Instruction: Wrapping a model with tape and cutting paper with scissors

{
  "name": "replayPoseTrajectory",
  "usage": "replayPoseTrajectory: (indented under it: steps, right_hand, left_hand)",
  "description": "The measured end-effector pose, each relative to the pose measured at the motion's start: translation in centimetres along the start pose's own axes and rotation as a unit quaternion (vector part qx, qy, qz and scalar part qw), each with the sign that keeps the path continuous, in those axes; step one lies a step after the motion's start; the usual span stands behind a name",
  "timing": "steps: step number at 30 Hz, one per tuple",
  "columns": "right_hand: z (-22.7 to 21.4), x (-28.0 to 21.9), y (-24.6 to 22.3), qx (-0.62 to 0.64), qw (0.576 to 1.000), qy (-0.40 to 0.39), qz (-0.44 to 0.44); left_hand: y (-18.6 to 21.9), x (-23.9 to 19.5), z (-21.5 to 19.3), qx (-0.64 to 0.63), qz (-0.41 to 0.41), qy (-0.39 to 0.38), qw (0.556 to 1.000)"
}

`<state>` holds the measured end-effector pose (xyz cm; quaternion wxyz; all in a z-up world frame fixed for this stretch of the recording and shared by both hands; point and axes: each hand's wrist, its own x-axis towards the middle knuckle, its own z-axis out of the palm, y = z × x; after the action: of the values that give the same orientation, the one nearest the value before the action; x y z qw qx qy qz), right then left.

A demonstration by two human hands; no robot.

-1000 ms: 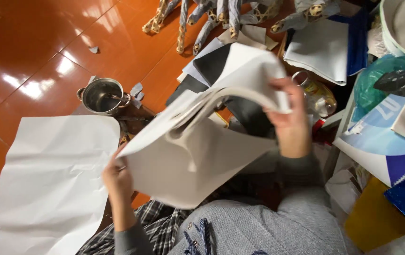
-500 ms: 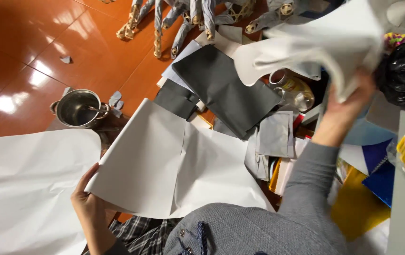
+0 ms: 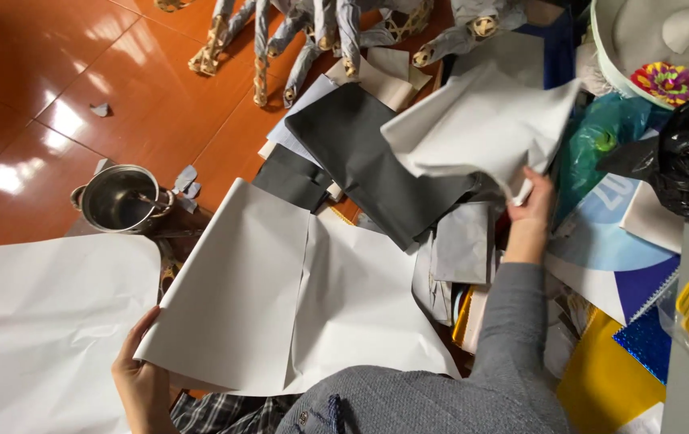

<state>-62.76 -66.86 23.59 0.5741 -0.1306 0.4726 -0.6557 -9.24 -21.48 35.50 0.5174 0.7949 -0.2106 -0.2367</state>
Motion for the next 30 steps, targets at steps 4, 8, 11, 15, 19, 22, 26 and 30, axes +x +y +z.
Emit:
replayPoseTrajectory:
  steps: [4,8,11,15,19,22,26,30]
  right_hand:
    - [1.0,2.5,-3.7,-0.066,0.997,0.028,-0.012]
    - [0.4,5.1,-0.1,0.195,0.979,0.032,-0.050]
    - [3.5,-1.4,4.3,0.356,0.926,-0.113,-0.057]
    - [3.2,2.6,10.7,0.154,0.980,-0.089,0.092]
    - [1.0,19.3,12.4,0.250,0.963,-0.011,0.096]
    - [1.4,19.6,11.0,0.275,0.960,-0.053,-0.014]
    - [6.3,2.5,10.5,0.057,0.981,-0.127,0.131]
    - [7.2,-11.1,11.7,-0.618,0.663,-0.373,0.195]
  left_hand:
    - [-0.8,0.4,0.8,-0.019,0.030,-0.006,0.999]
    - [-0.4,-0.1,1.2,-0.034,0.000,0.001,0.999]
    - [-0.6,-0.4,0.8,-0.026,-0.014,0.001,1.000]
    - [-0.9,-0.6,0.5,-0.016,-0.021,-0.006,1.000]
    - [0.1,-1.6,0.0,-0.026,-0.058,0.021,0.998]
    - [0.9,-2.3,-0.3,-0.030,-0.086,0.053,0.994]
    - [-6.1,-3.0,-1.6,0.038,-0.027,0.093,0.995]
    - [-10.4,-3.6,-1.8,0.039,0.175,0.178,0.968]
